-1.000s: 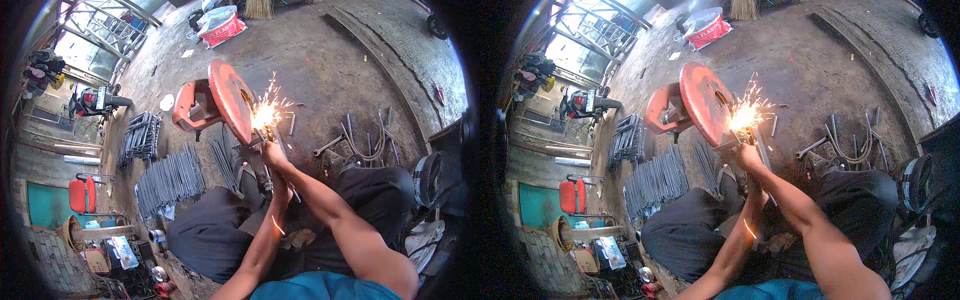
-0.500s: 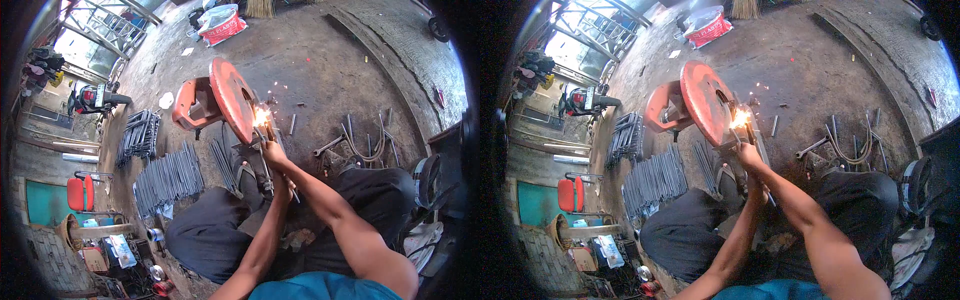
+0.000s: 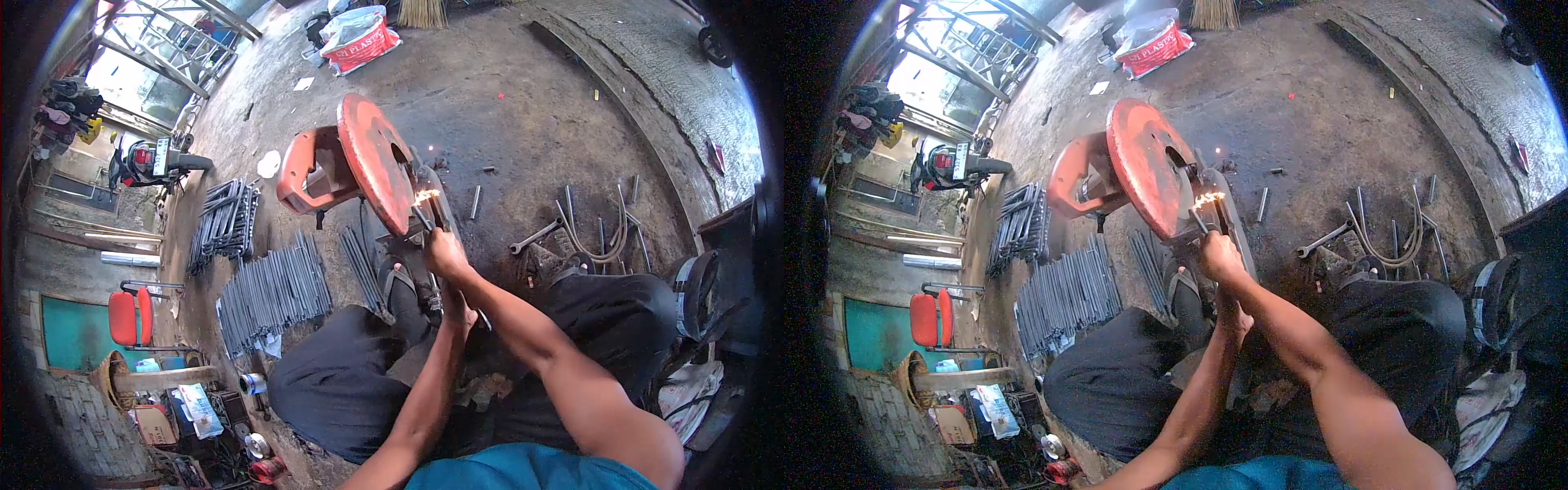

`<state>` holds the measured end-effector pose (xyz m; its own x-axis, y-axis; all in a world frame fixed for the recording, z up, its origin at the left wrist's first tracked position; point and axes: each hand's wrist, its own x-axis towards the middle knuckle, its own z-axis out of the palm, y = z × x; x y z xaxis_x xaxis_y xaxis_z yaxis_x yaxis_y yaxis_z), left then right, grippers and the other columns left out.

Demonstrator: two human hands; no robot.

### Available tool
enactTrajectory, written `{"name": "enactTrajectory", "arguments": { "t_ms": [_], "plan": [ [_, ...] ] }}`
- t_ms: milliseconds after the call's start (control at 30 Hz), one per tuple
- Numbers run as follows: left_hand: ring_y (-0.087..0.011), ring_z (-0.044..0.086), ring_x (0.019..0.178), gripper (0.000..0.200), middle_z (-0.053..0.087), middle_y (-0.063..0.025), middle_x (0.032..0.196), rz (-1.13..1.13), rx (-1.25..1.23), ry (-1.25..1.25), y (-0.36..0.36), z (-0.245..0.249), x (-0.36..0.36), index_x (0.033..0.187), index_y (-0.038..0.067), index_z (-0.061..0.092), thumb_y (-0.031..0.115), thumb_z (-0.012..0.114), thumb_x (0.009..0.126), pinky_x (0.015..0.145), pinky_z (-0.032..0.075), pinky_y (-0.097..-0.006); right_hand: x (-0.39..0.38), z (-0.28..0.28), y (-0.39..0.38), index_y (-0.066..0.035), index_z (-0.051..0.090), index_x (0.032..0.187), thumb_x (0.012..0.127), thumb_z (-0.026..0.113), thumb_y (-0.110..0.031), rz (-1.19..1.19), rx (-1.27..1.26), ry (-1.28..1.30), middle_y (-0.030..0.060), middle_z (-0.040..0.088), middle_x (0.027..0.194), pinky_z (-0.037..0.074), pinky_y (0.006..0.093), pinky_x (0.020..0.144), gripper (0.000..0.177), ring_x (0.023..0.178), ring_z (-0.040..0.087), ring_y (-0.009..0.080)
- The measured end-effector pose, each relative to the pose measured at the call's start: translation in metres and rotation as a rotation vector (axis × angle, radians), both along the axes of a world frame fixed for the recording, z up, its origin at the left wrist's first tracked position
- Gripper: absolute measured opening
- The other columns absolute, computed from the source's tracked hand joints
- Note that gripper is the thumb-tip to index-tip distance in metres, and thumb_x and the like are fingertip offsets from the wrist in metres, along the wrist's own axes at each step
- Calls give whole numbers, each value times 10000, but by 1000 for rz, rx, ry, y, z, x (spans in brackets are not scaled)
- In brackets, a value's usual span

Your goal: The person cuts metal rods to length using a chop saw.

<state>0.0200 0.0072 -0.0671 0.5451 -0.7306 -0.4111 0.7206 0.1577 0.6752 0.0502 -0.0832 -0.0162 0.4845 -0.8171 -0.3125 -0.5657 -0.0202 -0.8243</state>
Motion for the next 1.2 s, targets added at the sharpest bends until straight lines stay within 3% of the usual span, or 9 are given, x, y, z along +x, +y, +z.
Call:
{"name": "enactTrajectory", "arguments": {
  "t_ms": [300, 400, 467, 533, 567, 600, 633, 767, 1200],
  "plan": [
    [-83, 360, 382, 441, 402, 49, 528, -35, 380, 0, 0, 4, 0, 784, 161, 474, 558, 347, 927, 351, 266, -245, 4, -18, -8, 18, 593, 820, 924, 449, -331, -37, 116, -202, 235, 626, 739, 466, 462, 628, 392, 729, 626, 398],
    [-90, 307, 331, 487, 338, 43, 462, -91, 345, 71, 2, -7, 5, 674, 172, 417, 576, 314, 925, 324, 237, -253, 4, -31, -15, -144, 556, 723, 911, 493, -333, -129, 1031, -811, -41, 439, 559, 265, 274, 435, 274, 467, 373, 92],
    [-111, 344, 331, 525, 386, 25, 477, -107, 329, 117, -7, 18, 7, 659, 150, 442, 579, 298, 924, 326, 266, -262, -6, -16, -26, -149, 535, 704, 900, 500, -360, -246, 1222, -795, -25, 461, 564, 272, 285, 427, 290, 458, 388, 113],
    [-175, 456, 421, 557, 463, -24, 525, -77, 602, -315, -23, 76, 7, 664, 94, 485, 558, 323, 925, 397, 374, -304, -22, 9, -38, -171, 464, 634, 847, 533, -408, -211, 1318, -851, -19, 433, 546, 253, 285, 409, 327, 438, 372, 141],
    [-209, 523, 565, 529, 535, -77, 619, 170, 671, -977, -15, -6, 36, 718, 39, 523, 503, 377, 928, 546, 448, -330, -25, 16, -40, -168, 445, 619, 844, 512, -419, -229, 1309, -880, -20, 407, 535, 245, 279, 407, 343, 432, 355, 143],
    [-205, 525, 652, 476, 545, -81, 686, 218, 682, -588, -17, 35, 41, 728, 13, 524, 437, 427, 921, 627, 445, -338, -27, 20, -41, -166, 427, 604, 840, 491, -429, -248, 1302, -906, -22, 381, 524, 237, 274, 404, 360, 426, 338, 144],
    [-168, 488, 623, 415, 516, -39, 706, 481, 669, -1015, -11, 13, 72, 757, 30, 528, 411, 461, 906, 591, 417, -327, -29, 18, -44, -166, 427, 604, 840, 491, -429, -247, 1300, -908, -22, 381, 524, 237, 274, 404, 360, 426, 338, 144],
    [-189, 515, 984, 452, 500, -106, 1012, 894, 260, -810, -18, 149, 152, 1055, 12, 458, 439, 441, 907, 895, 405, -345, -38, 9, -49, -136, 386, 578, 833, 420, -462, 0, 1352, -958, -16, 319, 514, 220, 275, 387, 416, 412, 277, 142],
    [-361, 569, 1020, 452, 539, -207, 1133, 48, -176, -453, -51, 265, 209, 1204, -58, 443, 215, 537, 856, 846, 491, -498, -49, 5, -51, -35, 441, 585, 814, 413, -479, 338, 1581, -1153, 33, 333, 488, 207, 261, 314, 500, 350, 257, 126]
  ]
}}
